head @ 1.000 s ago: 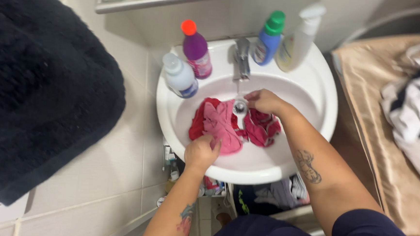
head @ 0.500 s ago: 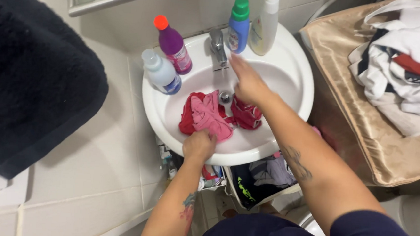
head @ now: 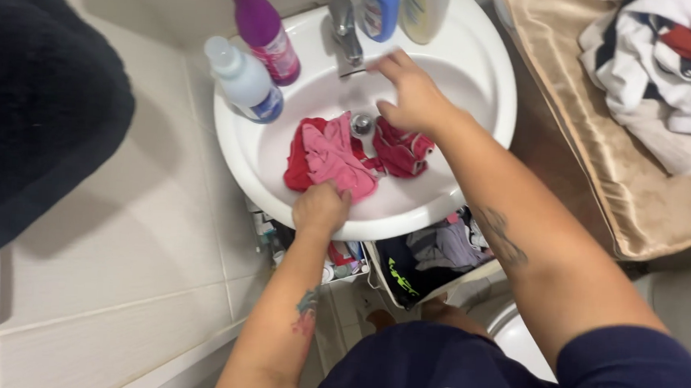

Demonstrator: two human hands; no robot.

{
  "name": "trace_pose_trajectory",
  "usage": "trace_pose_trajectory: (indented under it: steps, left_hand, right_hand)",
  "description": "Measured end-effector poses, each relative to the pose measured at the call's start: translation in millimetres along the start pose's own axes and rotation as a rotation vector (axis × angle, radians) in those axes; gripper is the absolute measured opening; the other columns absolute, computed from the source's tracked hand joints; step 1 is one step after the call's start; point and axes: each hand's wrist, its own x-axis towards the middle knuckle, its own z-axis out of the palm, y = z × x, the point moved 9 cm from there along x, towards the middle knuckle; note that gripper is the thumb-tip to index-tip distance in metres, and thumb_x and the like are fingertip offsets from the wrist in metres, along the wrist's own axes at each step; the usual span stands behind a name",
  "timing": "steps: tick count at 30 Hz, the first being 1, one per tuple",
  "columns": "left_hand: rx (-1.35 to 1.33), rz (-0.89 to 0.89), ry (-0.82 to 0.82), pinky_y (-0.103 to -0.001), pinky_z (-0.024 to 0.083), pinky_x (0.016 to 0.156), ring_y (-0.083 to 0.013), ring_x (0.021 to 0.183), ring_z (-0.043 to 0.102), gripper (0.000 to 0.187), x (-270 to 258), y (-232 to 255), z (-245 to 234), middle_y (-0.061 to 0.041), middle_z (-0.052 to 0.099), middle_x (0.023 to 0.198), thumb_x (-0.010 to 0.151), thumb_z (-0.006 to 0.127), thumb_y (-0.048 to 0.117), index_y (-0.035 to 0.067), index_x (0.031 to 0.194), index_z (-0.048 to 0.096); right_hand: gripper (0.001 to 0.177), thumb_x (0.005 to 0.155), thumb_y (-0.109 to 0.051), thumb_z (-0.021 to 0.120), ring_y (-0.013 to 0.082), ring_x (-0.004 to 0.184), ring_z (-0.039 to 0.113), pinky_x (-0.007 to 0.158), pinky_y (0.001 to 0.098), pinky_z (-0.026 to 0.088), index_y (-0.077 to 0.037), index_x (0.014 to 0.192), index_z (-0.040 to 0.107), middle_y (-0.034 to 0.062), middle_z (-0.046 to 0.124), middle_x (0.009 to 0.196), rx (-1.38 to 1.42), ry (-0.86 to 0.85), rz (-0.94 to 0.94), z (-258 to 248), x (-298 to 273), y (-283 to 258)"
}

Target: The person picks up clothing items one at a time from a basket beneath a sink and places them into the sink bowl.

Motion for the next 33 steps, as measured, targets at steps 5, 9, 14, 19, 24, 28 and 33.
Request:
trace_pose_trajectory:
  steps: [5, 9, 14, 19, 24, 28, 33]
  left_hand:
    - [-0.005, -0.019, -0.01, -0.05, 0.053, 0.088, -0.0372, 0.098, 0.07, 0.035, -5, 5, -9, -0.016, 0.074, 0.1, 0.091, 0.065, 0.045, 0.014, 0.103, 0.072]
    - [-0.013, -0.054, 0.024, -0.049, 0.054, 0.086, -0.037, 0.097, 0.07, 0.034, -6, 5, -13, -0.014, 0.075, 0.097, 0.09, 0.065, 0.047, 0.015, 0.098, 0.073]
    - [-0.008, -0.077, 0.064, -0.049, 0.054, 0.085, -0.0369, 0.095, 0.07, 0.035, -7, 7, -17, -0.014, 0.075, 0.094, 0.089, 0.068, 0.047, 0.013, 0.094, 0.073]
    - [-0.042, -0.097, 0.093, -0.048, 0.054, 0.084, -0.0364, 0.094, 0.07, 0.032, -8, 6, -19, -0.014, 0.075, 0.093, 0.088, 0.07, 0.044, 0.013, 0.091, 0.074]
    - [-0.056, -0.113, 0.118, -0.047, 0.054, 0.084, -0.0353, 0.093, 0.071, 0.03, -8, 4, -21, -0.013, 0.076, 0.092, 0.089, 0.069, 0.043, 0.013, 0.09, 0.074]
    - [-0.039, -0.124, 0.116, -0.047, 0.054, 0.083, -0.036, 0.093, 0.071, 0.031, -8, 1, -19, -0.013, 0.076, 0.092, 0.089, 0.07, 0.043, 0.013, 0.091, 0.074]
    - [-0.037, -0.113, 0.104, -0.047, 0.055, 0.084, -0.036, 0.094, 0.071, 0.031, -6, 1, -18, -0.013, 0.076, 0.093, 0.089, 0.07, 0.044, 0.013, 0.092, 0.074]
  right_hand:
    - [0.037, 0.083, -0.006, 0.074, 0.0325, 0.111, 0.064, 0.098, 0.0406, 0.051, 0.0, 0.119, 0.066, 0.0197, 0.065, 0.117, 0.102, 0.344, -0.078, -30, -133, 32]
    - [0.007, 0.094, 0.001, 0.068, 0.0193, 0.081, 0.058, 0.075, 0.0348, 0.045, 0.003, 0.101, 0.067, 0.0091, 0.063, 0.091, 0.892, 0.753, 0.516, 15, -300, 154]
    - [0.019, 0.083, -0.01, 0.066, 0.0284, 0.096, 0.071, 0.088, 0.0403, 0.057, -0.005, 0.1, 0.073, 0.0137, 0.073, 0.1, 0.282, 0.283, 0.615, 125, -336, 197]
    - [0.075, 0.076, -0.046, 0.085, 0.0502, 0.142, 0.022, 0.112, 0.0526, 0.026, -0.022, 0.142, 0.059, 0.0311, 0.028, 0.159, -0.261, -0.526, 0.67, 215, -295, 179]
    - [0.072, 0.076, -0.044, 0.082, 0.0381, 0.128, 0.057, 0.109, 0.0517, 0.041, -0.016, 0.139, 0.059, 0.0246, 0.053, 0.143, -0.153, -0.326, 0.8, 215, -291, 229]
    - [0.031, 0.086, -0.011, 0.075, 0.0316, 0.089, 0.077, 0.081, 0.0358, 0.062, 0.009, 0.11, 0.078, 0.0221, 0.08, 0.102, 0.827, 0.226, 0.84, 160, -307, 260]
    - [0.014, 0.089, -0.003, 0.057, 0.0155, 0.095, 0.066, 0.085, 0.0317, 0.056, -0.003, 0.102, 0.062, 0.0056, 0.064, 0.105, 1.395, 0.367, 0.702, 48, -343, 237]
